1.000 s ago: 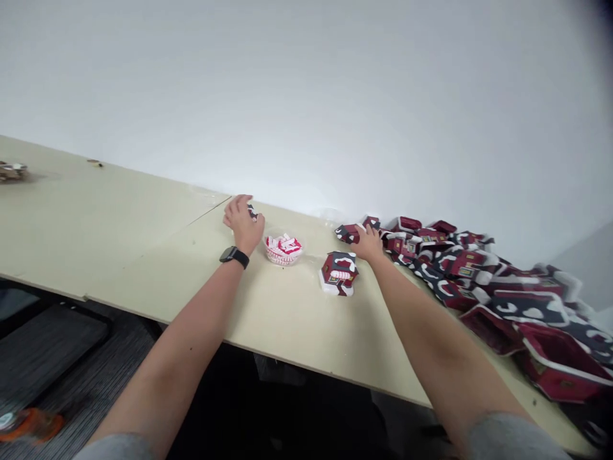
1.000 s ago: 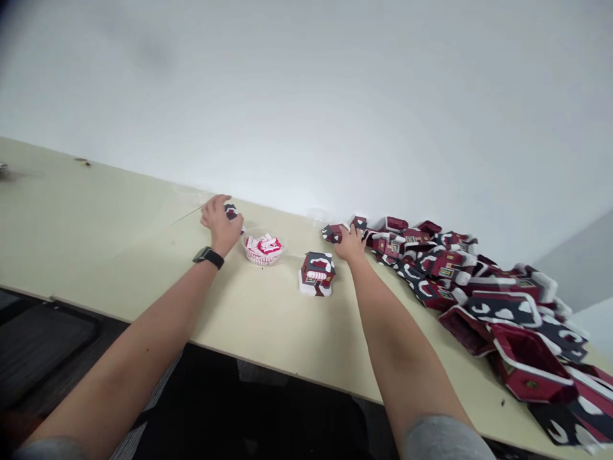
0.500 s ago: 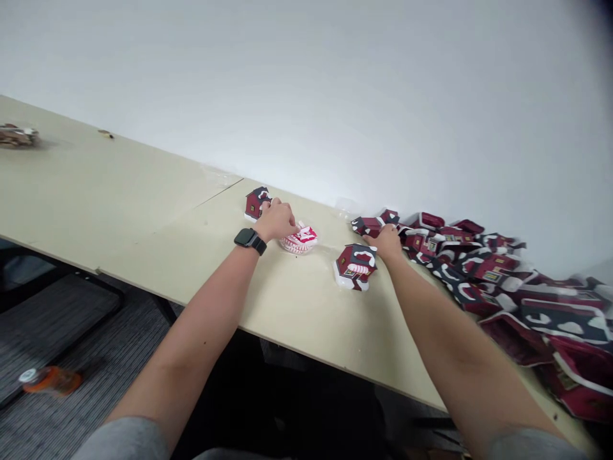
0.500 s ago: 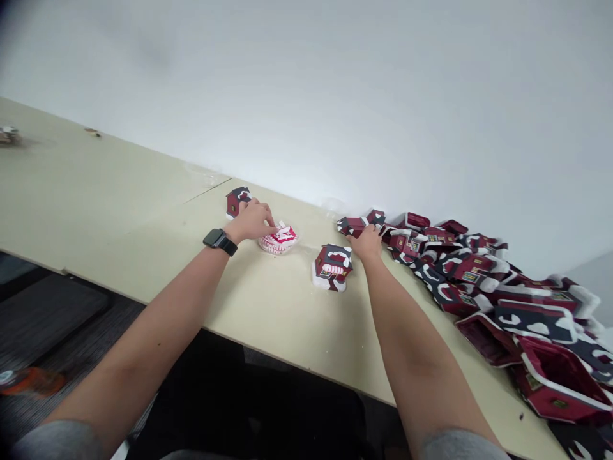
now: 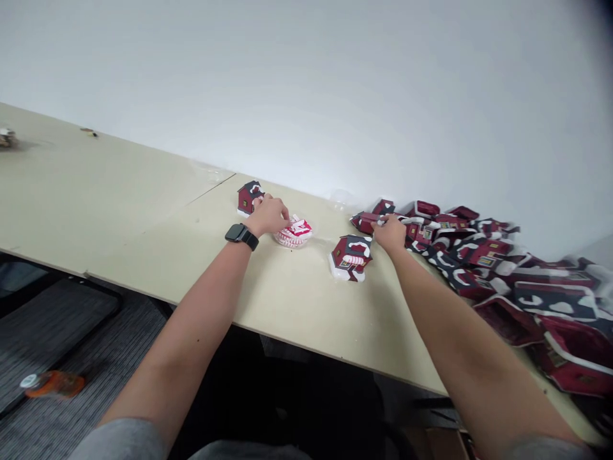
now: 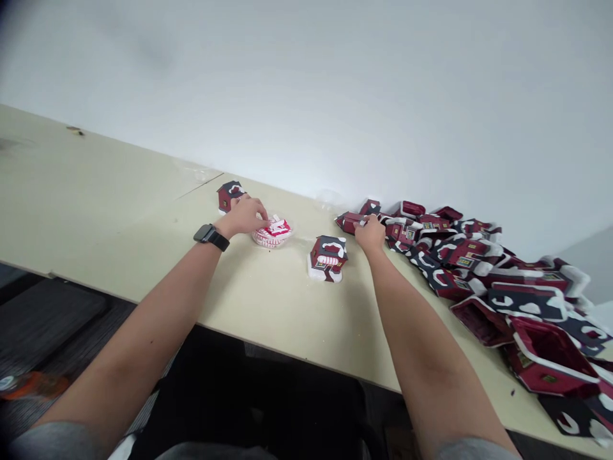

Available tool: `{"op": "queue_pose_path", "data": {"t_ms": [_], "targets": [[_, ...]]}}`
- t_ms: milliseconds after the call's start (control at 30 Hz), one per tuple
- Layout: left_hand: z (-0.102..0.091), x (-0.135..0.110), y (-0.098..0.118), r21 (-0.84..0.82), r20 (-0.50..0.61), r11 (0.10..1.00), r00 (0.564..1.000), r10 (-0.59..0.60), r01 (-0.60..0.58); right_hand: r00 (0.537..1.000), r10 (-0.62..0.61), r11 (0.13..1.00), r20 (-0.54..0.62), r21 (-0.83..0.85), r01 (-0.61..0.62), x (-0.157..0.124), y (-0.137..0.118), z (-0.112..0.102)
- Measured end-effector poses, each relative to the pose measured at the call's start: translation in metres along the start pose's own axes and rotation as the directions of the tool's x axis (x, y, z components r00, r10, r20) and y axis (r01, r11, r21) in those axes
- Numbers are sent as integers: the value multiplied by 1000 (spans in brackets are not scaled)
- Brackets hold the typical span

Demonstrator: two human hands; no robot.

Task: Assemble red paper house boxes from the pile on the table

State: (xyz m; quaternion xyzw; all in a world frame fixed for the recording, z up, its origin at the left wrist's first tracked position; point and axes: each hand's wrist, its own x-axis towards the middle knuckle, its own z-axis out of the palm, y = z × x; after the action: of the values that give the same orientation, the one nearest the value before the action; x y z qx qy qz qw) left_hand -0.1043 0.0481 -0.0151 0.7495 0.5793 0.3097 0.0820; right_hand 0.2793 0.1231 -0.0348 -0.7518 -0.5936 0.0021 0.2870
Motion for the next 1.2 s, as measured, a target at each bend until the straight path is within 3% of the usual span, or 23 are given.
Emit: {"op": "queue_pose_path", "data": {"t_ms": [200, 333, 400, 500, 567, 633, 700, 767, 833, 900, 1033, 1200], "targets": [[-1, 1, 1, 20, -5, 998, 998, -55, 55, 993, -71, 990, 92, -116, 81, -20, 5, -25], [-4, -1, 5, 92, 26, 994, 997, -70, 67, 957, -152, 944, 246, -251, 215, -31, 9, -58], [-6, -2, 7, 137, 56, 988, 996, -76, 68, 942, -203, 936, 268, -229, 267, -40, 6, -76], [-8, -3, 9, 156, 58, 986, 995, -77, 67, 959, -280, 955, 42, 112, 274, -65, -10, -93], [-10, -3, 11, 126, -4, 990, 998, -59, 59, 947, -308, 844, -97, 431, 319, -88, -22, -92], [-13, -4, 11, 85, -144, 994, 988, -48, 61, 925, -361, 751, -115, 552, 362, -108, -30, -84], [-17, -6, 10, 67, -346, 992, 935, -76, 106, 906, -415, 733, -84, 560, 387, -123, -34, -74], [-19, -7, 5, 58, -530, 977, 836, -144, 204, 888, -460, 744, -12, 541, 393, -131, -32, -65], [-18, -7, -2, 22, -627, 950, 744, -230, 312, 867, -493, 745, 72, 550, 378, -135, -30, -60], [-15, -7, -12, -45, -628, 913, 699, -341, 405, 851, -509, 735, 130, 581, 351, -138, -28, -58], [-5, -6, -28, -201, -478, 816, 674, -564, 541, 861, -484, 737, 157, 604, 304, -143, -29, -58], [-2, -11, -35, -245, -408, 788, 677, -613, 565, 862, -488, 735, 138, 597, 321, -146, -31, -57]]}}
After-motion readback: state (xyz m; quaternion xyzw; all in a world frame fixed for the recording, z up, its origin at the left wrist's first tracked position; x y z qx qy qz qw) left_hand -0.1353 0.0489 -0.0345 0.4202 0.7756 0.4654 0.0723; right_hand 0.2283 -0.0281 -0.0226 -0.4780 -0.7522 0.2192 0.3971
